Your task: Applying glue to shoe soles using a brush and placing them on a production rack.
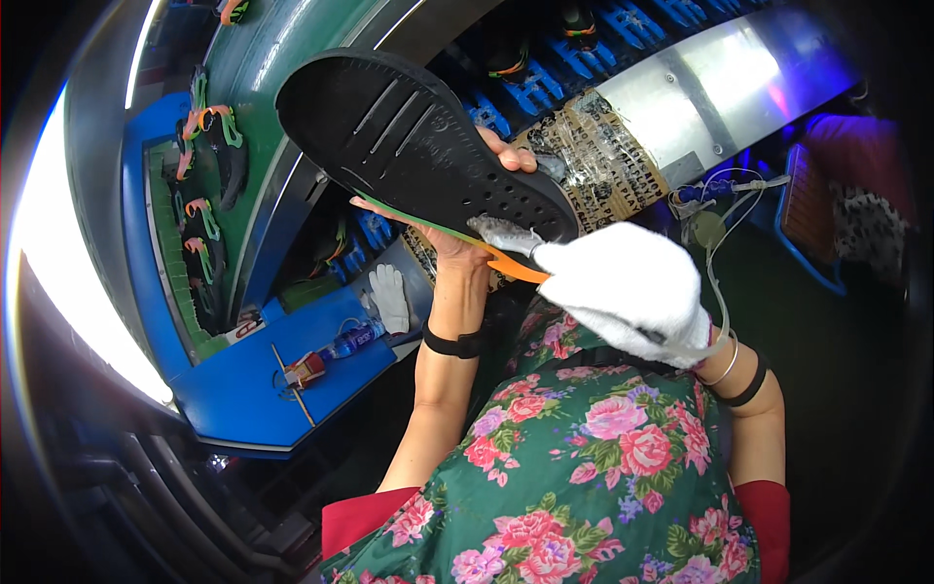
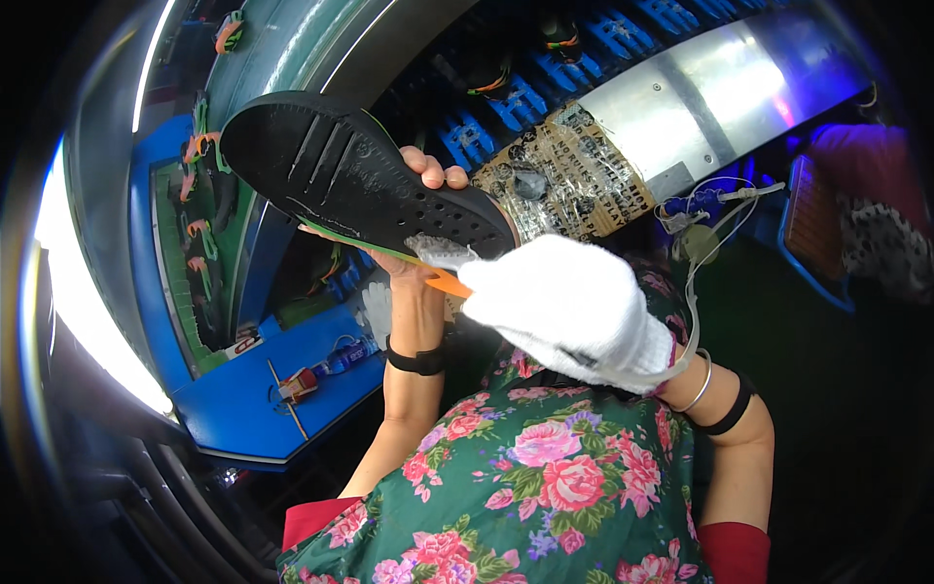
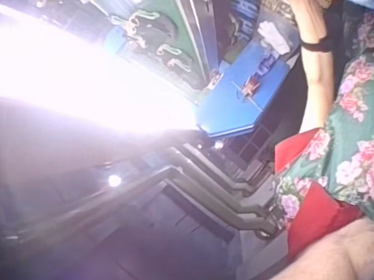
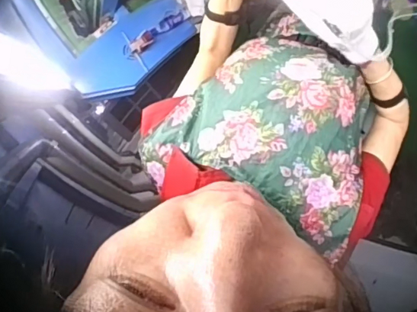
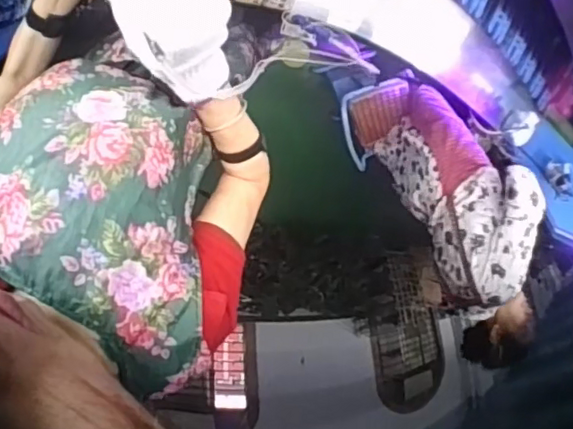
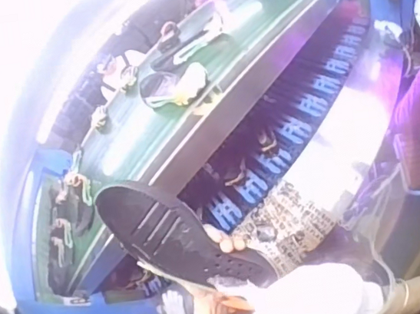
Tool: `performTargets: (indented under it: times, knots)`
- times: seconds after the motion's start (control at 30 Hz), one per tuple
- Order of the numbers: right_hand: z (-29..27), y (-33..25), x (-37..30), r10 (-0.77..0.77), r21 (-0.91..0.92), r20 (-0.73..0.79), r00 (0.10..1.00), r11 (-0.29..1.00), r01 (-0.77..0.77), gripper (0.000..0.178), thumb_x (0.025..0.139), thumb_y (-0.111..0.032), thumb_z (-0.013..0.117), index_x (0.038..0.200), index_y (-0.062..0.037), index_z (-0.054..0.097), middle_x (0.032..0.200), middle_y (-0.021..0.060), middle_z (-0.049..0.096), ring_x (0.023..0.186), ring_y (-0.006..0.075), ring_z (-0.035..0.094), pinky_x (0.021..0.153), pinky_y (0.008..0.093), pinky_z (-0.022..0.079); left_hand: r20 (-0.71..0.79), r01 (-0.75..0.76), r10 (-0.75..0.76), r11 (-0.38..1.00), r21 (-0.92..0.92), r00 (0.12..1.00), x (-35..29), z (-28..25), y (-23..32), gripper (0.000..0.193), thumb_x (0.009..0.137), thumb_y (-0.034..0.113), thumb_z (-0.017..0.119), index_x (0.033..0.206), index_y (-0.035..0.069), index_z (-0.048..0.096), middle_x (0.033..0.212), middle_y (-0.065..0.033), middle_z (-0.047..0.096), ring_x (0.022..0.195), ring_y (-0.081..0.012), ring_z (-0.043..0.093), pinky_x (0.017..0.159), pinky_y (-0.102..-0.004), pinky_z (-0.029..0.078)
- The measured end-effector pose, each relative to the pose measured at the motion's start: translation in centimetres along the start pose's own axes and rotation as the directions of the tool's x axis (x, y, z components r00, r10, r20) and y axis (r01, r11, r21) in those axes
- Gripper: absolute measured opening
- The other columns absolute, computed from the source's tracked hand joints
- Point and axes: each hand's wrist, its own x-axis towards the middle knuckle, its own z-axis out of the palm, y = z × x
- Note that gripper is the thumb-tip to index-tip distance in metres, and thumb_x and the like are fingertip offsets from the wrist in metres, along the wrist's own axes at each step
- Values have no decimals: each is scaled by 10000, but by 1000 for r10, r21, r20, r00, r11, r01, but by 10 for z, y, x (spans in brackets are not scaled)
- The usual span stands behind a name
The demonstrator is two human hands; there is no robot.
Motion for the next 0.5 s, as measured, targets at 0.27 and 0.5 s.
performTargets:
  times: [0.27,0.5]
  knots:
    - [-6,-2,4,110,124,-39,993,987,-104,283,793,-41,824,1073,-34,783,1034,116,776,833,269,724,730,359,576,71,-4,-2,996,86,997,4,0,6,1053,734,885,612,1183,-68,606,1050,-126,621,1055,-245,644,1029,-442,503]
    - [-5,1,-2,201,172,-29,979,966,-194,282,789,-41,818,1069,-68,793,1042,95,782,849,260,731,752,351,591,114,-36,27,996,77,993,11,5,8,1097,719,898,605,1202,-87,608,1048,-149,625,1056,-267,648,1013,-453,510]
